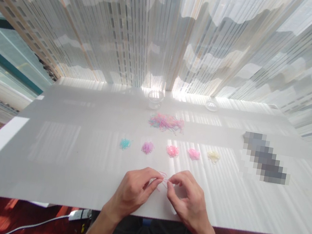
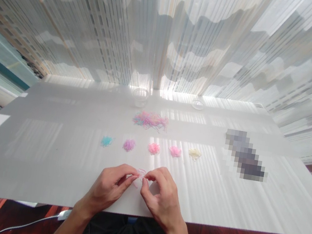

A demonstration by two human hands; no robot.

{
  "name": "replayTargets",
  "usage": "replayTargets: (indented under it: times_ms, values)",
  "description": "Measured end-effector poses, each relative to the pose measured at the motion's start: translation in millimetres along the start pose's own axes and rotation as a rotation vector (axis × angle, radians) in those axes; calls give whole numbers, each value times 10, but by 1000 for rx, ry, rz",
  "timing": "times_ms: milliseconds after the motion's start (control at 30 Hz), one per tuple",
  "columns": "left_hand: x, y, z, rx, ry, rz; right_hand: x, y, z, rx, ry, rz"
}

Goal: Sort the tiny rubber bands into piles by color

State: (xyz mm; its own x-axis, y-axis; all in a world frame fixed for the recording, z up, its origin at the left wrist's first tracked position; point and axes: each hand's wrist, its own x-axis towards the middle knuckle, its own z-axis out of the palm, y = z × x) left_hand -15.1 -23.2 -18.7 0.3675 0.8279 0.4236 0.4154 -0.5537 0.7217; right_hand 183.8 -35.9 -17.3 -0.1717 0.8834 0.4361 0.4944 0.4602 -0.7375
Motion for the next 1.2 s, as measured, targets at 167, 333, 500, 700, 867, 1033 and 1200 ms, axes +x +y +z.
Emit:
replayTargets:
  times_ms: [167, 333, 500, 700, 867, 1033, 1200]
  values:
    - [-7, -5, 5, -4, -7, 2, 13, -16, -8, -2, -2, 7]
    - [-6, -7, -3, -38, -8, -2, 25, -33, -14, -2, 5, 11]
    - [-10, -8, -2, -25, -1, -2, 30, -38, -18, -16, -4, 18]
    - [-1, -5, -2, -28, 4, 9, 23, -34, -19, -14, -11, 28]
    - [3, 2, -6, -25, 22, 16, 27, -41, -23, -13, -15, 36]
    - [-11, -12, -2, -47, 39, 1, 27, -36, -16, -5, -6, 26]
    - [-36, -42, 4, -117, 38, -39, 12, -22, -9, 9, 7, 25]
